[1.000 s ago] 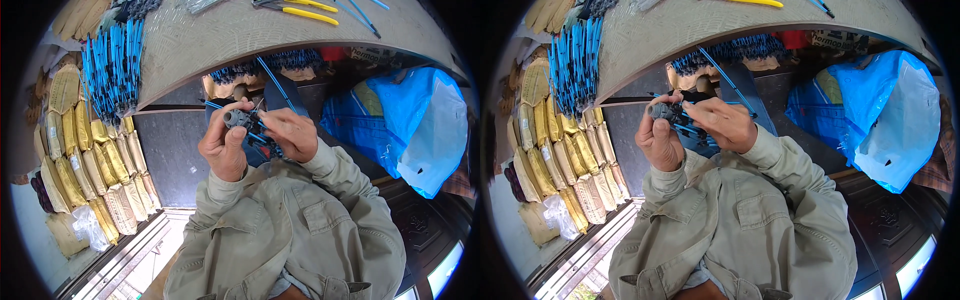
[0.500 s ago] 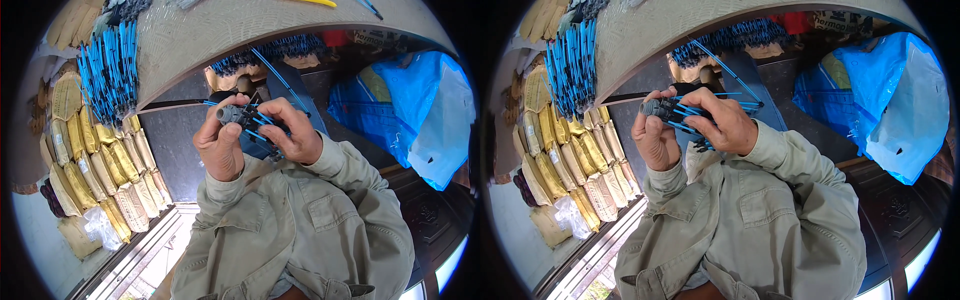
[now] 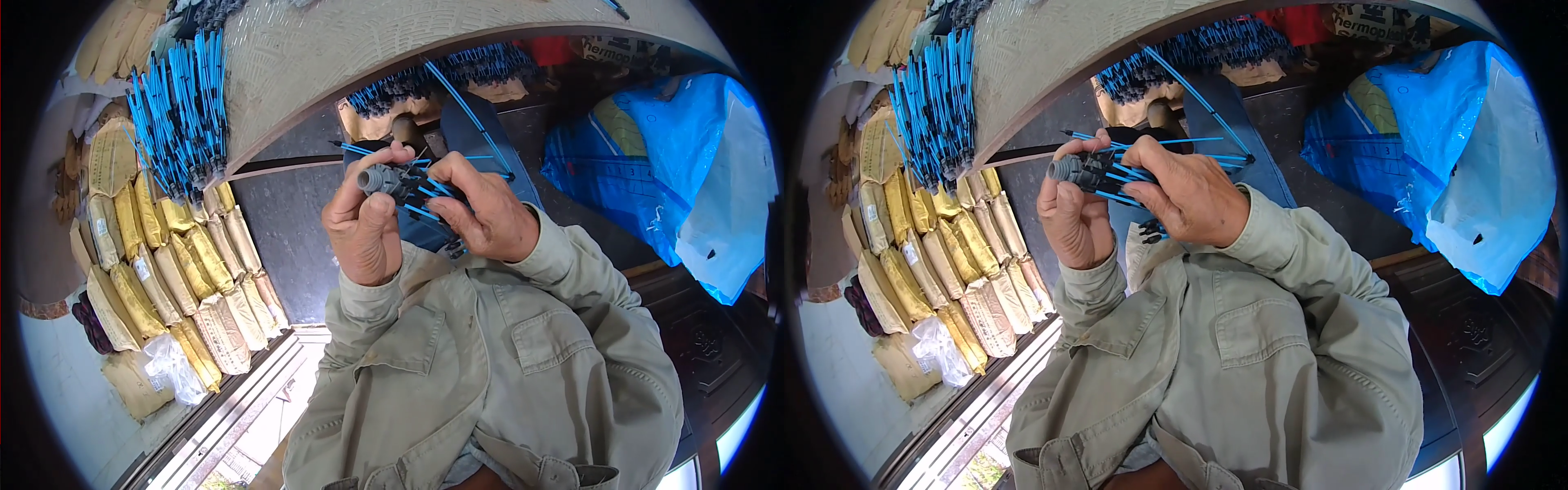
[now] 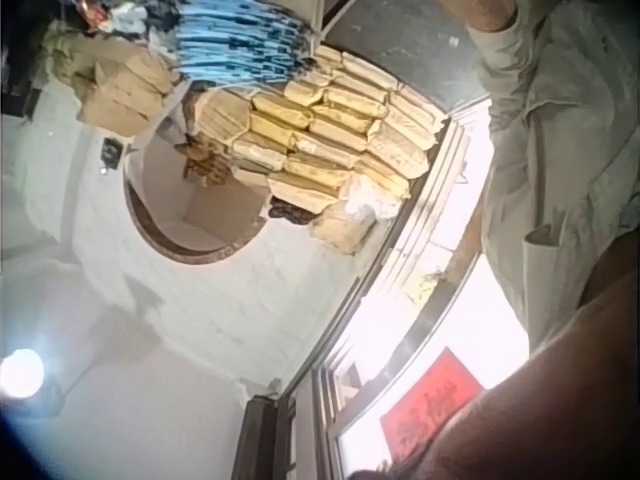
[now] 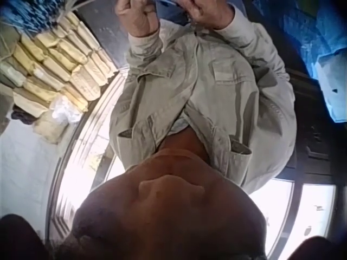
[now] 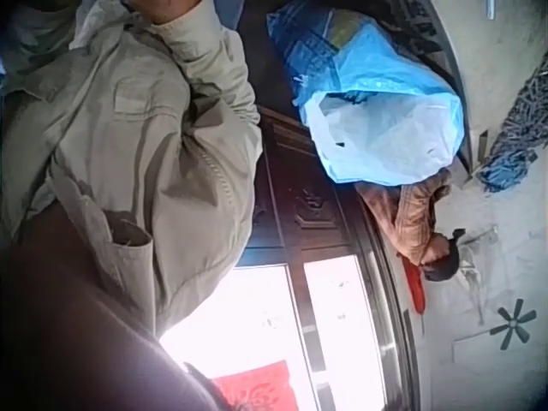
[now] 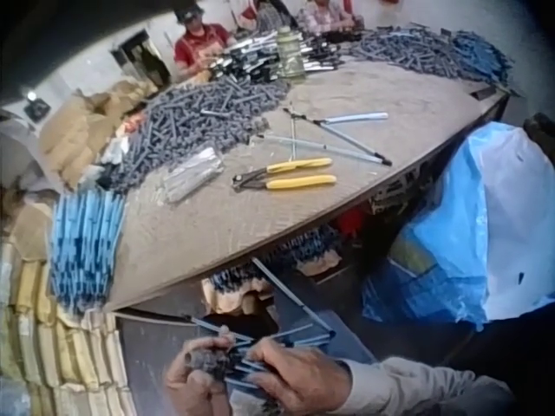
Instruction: The person assembles blue plastic tubes into a central hub, then secures the components using crimping pliers.
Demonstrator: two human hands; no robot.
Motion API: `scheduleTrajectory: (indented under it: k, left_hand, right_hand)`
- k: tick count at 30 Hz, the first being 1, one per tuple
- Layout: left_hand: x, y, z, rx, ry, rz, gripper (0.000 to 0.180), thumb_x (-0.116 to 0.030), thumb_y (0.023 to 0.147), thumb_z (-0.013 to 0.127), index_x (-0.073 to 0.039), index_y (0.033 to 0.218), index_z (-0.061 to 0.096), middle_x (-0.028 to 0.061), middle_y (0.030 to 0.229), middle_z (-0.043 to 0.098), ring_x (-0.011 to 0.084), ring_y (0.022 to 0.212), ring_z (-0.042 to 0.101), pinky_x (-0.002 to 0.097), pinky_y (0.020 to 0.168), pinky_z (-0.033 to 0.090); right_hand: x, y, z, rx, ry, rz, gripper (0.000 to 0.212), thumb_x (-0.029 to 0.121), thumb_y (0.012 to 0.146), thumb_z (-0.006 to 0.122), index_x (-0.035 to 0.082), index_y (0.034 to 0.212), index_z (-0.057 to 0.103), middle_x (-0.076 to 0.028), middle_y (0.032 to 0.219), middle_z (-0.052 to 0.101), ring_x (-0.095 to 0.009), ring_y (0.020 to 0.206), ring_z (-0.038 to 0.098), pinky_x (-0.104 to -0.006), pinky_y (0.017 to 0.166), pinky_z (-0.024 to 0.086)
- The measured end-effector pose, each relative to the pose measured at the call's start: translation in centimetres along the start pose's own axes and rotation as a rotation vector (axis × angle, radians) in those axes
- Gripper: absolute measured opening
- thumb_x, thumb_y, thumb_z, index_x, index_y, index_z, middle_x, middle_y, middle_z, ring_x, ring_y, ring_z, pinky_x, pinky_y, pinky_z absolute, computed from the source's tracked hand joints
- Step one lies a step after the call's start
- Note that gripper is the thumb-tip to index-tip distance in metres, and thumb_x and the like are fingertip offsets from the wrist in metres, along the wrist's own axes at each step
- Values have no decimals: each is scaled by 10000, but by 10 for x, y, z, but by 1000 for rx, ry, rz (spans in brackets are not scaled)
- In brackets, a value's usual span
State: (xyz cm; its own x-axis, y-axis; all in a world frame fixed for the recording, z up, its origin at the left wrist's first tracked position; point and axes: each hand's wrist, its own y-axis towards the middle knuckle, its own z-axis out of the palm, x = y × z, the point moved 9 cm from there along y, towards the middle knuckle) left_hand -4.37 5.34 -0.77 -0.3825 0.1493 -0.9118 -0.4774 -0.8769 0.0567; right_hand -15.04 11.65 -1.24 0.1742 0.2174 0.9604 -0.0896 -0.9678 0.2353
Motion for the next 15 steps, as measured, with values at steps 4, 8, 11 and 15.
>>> scheduleTrajectory:
  k: [4,8,11,15]
  left_hand:
    - [3,2,-1,-23,61,39,433,-191,819,649,108,1110,533,167,1070,583,236,1036,548,348,927,415]
    - [1,1,-5,-134,78,82,419,-201,827,648,107,1092,546,152,1038,594,214,981,564,323,888,435]
    - [1,3,-3,-142,107,149,414,-217,831,649,103,1077,556,144,1022,599,201,952,570,308,868,442]
    - [-2,3,-3,-161,148,171,413,-241,835,649,97,1059,566,130,1012,602,185,941,570,294,853,445]
  right_hand:
    - [-1,4,-3,-2,-33,-19,174,56,860,531,-26,1003,475,-125,699,510,-199,521,517,-304,495,388]
    - [-2,6,-3,-73,-27,-52,198,38,839,553,-27,1012,483,-131,713,517,-237,544,538,-318,502,402]
    - [18,4,-10,-193,-298,-247,251,17,811,574,-25,1043,489,-132,728,518,-262,566,546,-330,503,414]
    - [27,4,-10,-200,-486,-373,355,-11,768,599,-25,1106,490,-131,749,517,-279,591,552,-337,502,430]
